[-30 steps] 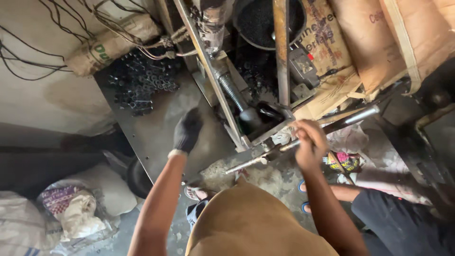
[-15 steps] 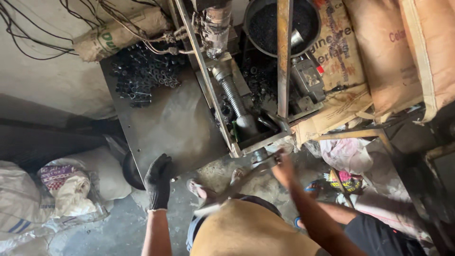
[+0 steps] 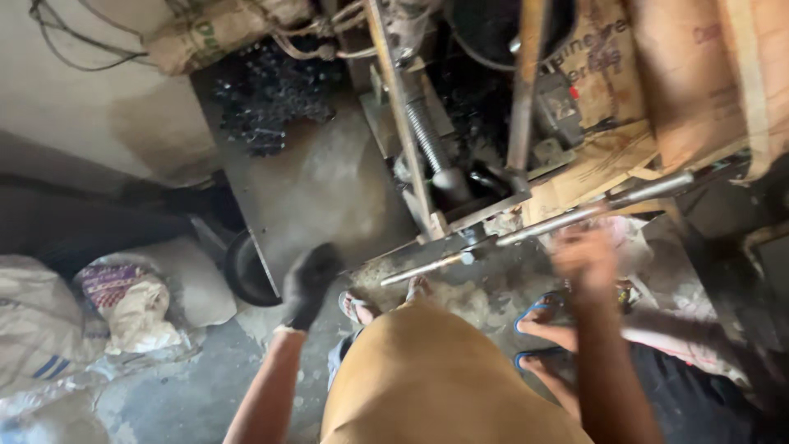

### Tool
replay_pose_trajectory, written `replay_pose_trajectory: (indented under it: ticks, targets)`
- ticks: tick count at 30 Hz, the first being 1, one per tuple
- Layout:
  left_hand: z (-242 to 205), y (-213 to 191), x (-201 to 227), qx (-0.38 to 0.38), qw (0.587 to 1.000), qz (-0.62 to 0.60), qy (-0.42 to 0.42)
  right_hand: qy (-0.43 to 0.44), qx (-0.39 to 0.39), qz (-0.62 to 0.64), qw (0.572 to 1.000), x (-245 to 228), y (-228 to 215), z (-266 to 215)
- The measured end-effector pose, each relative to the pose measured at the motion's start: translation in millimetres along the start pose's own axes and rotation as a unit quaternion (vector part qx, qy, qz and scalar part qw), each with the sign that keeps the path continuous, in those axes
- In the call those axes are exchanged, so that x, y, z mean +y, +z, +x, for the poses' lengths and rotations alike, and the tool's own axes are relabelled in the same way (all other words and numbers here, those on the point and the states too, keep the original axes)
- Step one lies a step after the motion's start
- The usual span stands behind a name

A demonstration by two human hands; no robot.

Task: The person operates a manual press machine in a workshop. They place small metal pieces into a mold, pull a lever to activate the press, and then remove the formed parts, repeating the cycle.

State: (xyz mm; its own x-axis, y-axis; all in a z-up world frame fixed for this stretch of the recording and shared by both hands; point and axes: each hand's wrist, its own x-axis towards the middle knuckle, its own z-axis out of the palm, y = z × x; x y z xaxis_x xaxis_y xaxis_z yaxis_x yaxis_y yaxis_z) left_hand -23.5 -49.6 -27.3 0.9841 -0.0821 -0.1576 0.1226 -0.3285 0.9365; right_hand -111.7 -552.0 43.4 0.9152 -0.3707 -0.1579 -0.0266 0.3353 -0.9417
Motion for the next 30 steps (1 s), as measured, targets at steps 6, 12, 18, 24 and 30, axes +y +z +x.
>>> replay_pose_trajectory:
  ticks: [6,12,18,24,30]
  targets:
    - [14.3,93.0,-16.7,-0.386,0.919,0.009,0.083,-0.223,0.180,-0.035,0.957,-93.5,6.0,49.7]
    - [53.8,183.5,-88.3,-0.464,0.842,0.212,0.175,-0.120,0.197,-0.040,0.972,-114.2,26.6,92.6]
    - [55.8,181.7,-135.7,-0.510,0.820,0.239,0.102,-0.134,0.272,-0.076,0.950,-84.5,-0.8,90.7]
    - [24.7,134.8,-117.8,-0.454,0.827,0.330,-0.029,0.078,0.395,-0.009,0.915,-70.6,-59.1,148.6]
    - [-5.9,80.3,-67.4,-0.366,0.843,0.348,-0.188,0.231,0.399,-0.043,0.886,-23.0,-106.4,191.8]
